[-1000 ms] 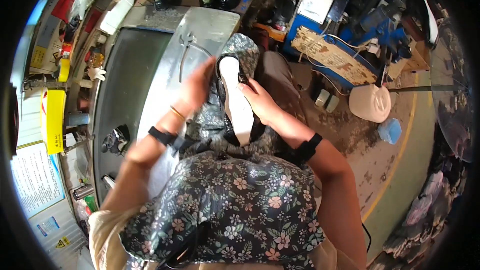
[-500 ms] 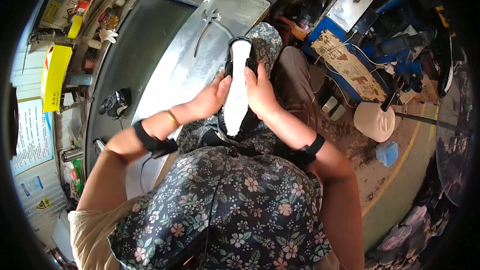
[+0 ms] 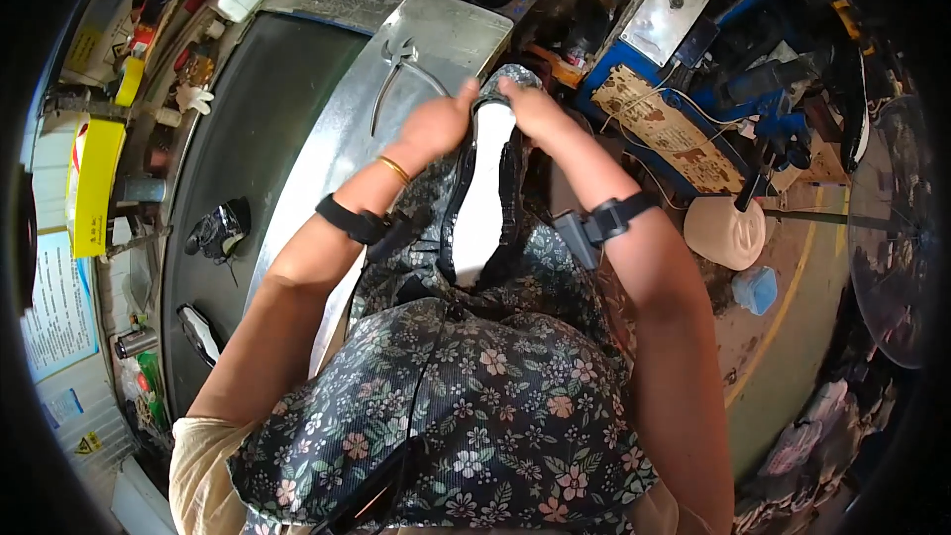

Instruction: The recorder is seen assembling and stitching shoe uppers to soles in a factory setting.

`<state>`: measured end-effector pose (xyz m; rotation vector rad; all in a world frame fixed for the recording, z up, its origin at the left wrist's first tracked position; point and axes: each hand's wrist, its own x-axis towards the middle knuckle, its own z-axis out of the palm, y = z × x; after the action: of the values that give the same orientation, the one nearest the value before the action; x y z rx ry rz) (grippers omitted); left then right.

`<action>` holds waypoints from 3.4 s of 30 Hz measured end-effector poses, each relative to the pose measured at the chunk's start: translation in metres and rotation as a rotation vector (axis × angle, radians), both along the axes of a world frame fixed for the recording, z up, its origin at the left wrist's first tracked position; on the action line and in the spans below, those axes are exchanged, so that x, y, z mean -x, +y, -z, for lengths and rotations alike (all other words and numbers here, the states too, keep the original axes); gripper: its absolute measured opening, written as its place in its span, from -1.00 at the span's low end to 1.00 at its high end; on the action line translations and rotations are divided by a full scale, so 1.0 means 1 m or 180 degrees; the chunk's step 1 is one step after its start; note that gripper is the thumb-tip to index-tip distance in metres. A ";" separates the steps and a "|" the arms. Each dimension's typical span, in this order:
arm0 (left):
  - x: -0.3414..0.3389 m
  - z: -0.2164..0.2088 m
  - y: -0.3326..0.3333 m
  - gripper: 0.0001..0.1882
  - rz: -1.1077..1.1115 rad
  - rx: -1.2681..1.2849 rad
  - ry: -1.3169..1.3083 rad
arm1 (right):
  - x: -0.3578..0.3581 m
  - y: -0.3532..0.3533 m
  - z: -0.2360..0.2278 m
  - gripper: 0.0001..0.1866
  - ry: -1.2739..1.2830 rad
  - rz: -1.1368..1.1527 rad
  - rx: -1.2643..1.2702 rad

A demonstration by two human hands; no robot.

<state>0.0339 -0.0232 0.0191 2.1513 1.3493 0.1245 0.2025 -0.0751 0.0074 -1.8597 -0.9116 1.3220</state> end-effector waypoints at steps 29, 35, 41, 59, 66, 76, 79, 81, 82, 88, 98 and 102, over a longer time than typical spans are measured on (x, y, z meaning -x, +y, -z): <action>0.152 0.015 -0.068 -0.02 -0.1177 -0.0920 0.0370 | -0.506 -0.145 -0.187 -0.38 -0.5617 0.0380 -0.0009; 0.174 0.056 -0.105 -0.19 -0.0580 -0.1215 0.0376 | -0.532 -0.196 -0.133 -0.34 -0.4913 0.1493 -0.0465; 0.171 0.013 -0.124 -0.65 -0.1275 -0.0143 -0.1368 | -0.431 -0.180 -0.167 -0.43 -0.5786 0.1300 -0.1366; 0.102 -0.031 -0.090 -0.24 0.0469 0.1832 -0.2552 | -0.023 -0.142 -0.061 -0.12 0.1568 -0.0645 -0.0289; 0.178 0.042 -0.020 0.17 -0.1811 -0.0853 -0.0457 | -0.025 -0.155 -0.017 -0.24 0.2893 0.1576 -0.0479; 0.211 0.081 -0.003 -0.22 -0.2006 0.0169 -0.1611 | 0.031 0.209 -0.003 -0.54 0.0974 0.0655 -0.2415; 0.209 0.069 0.001 -0.29 -0.2512 0.0855 -0.2120 | 0.089 0.261 0.006 -0.29 -0.0914 0.0334 -0.1926; 0.194 0.055 0.003 0.06 -0.2158 0.0664 -0.2031 | 0.113 0.238 0.023 -0.36 -0.1445 -0.0358 -0.1704; 0.184 0.047 0.003 0.20 -0.1979 0.0102 -0.1318 | 0.125 0.213 0.037 -0.41 -0.1751 -0.0605 -0.1593; 0.152 0.015 0.030 -0.18 -0.2218 -0.0419 -0.1198 | 0.152 0.116 0.093 -0.56 -0.3095 -0.0829 -0.2158; 0.180 -0.069 -0.029 -0.17 -0.0130 0.4334 -0.6805 | 0.059 0.129 -0.024 -0.75 0.0476 -0.0487 0.0298; 0.136 -0.063 -0.049 -0.44 -0.1319 0.4561 -0.4304 | -0.031 0.035 -0.064 -0.70 0.1151 -0.0255 -0.0160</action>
<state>-0.1018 -0.0727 0.0817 0.2874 0.5591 0.4725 0.2331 -0.0399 0.0714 -1.4923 -0.8237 1.6031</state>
